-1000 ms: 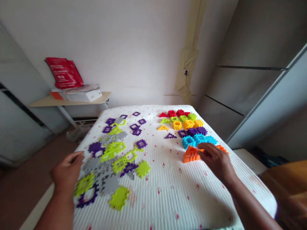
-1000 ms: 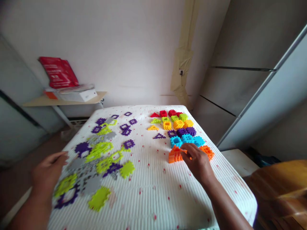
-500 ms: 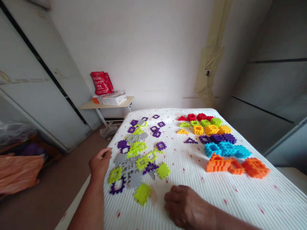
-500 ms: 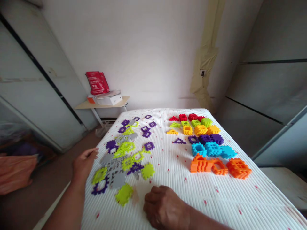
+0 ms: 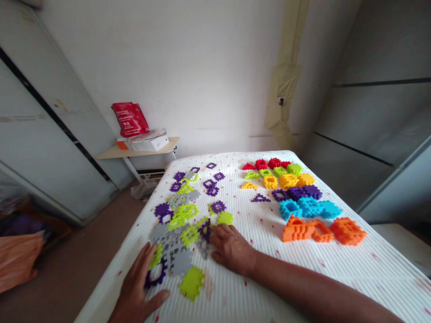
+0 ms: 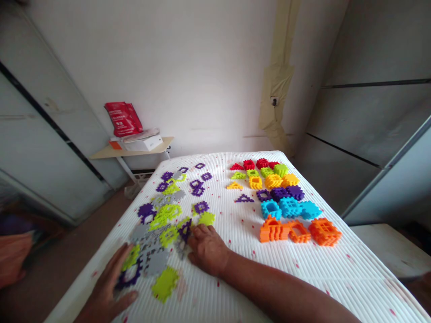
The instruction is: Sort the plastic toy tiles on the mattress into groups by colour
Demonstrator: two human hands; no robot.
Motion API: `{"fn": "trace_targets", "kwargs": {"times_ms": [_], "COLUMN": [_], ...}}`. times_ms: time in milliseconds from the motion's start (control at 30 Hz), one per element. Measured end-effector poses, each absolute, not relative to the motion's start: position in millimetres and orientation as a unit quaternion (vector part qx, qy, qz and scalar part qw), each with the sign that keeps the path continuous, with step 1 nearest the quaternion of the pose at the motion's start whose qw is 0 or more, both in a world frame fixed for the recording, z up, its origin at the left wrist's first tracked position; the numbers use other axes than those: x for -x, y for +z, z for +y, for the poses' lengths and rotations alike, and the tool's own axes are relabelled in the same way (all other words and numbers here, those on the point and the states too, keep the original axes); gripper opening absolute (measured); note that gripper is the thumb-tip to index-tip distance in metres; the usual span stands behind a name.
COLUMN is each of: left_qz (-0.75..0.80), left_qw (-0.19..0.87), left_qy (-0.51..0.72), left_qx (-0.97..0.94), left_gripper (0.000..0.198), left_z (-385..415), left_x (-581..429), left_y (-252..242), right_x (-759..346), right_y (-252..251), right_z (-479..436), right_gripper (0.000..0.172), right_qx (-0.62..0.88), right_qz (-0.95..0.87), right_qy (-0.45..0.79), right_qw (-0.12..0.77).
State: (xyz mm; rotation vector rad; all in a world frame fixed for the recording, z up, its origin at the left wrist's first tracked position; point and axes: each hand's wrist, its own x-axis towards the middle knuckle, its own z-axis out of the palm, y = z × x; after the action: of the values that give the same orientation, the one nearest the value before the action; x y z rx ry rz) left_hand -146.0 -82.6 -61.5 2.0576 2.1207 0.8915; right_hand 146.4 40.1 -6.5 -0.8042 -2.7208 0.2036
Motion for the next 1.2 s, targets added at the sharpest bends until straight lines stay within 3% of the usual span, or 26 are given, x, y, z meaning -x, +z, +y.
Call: {"fn": "trace_targets", "kwargs": {"times_ms": [133,333,567,900,1200], "left_qz": [0.654,0.658,0.663,0.676,0.752], "left_qw": [-0.040,-0.097,-0.085,-0.038,-0.044], "left_qy": [0.228,0.208,0.251,0.374,0.493], "left_qx": [-0.720,-0.717,-0.700,-0.634,-0.435], "left_gripper": [0.107,0.088,0.061,0.045,0.044], "left_z": [-83.0,-70.2,-30.1,-9.8,4.2], "left_x": [120.5,96.9,61.4,53.1,98.3], "left_y": [-64.3,-56.4,-52.9,-42.8,-32.7], "right_x": [-152.1,-187.3,-199.8,-192.8,-200.8], "right_y": [-7.3,-13.0,-16.3,-26.5,-39.1], "right_z": [33.0,12.0,14.9,18.1,26.7], "right_gripper": [0.015,0.018,0.014,0.004,0.020], "right_qx": [0.234,0.203,0.211,0.225,0.235], "right_qz": [-0.954,-0.960,-0.956,-0.949,-0.949], "right_qy": [0.072,0.085,0.103,0.119,0.089], "right_qw": [0.172,0.171,0.177,0.187,0.189]}}
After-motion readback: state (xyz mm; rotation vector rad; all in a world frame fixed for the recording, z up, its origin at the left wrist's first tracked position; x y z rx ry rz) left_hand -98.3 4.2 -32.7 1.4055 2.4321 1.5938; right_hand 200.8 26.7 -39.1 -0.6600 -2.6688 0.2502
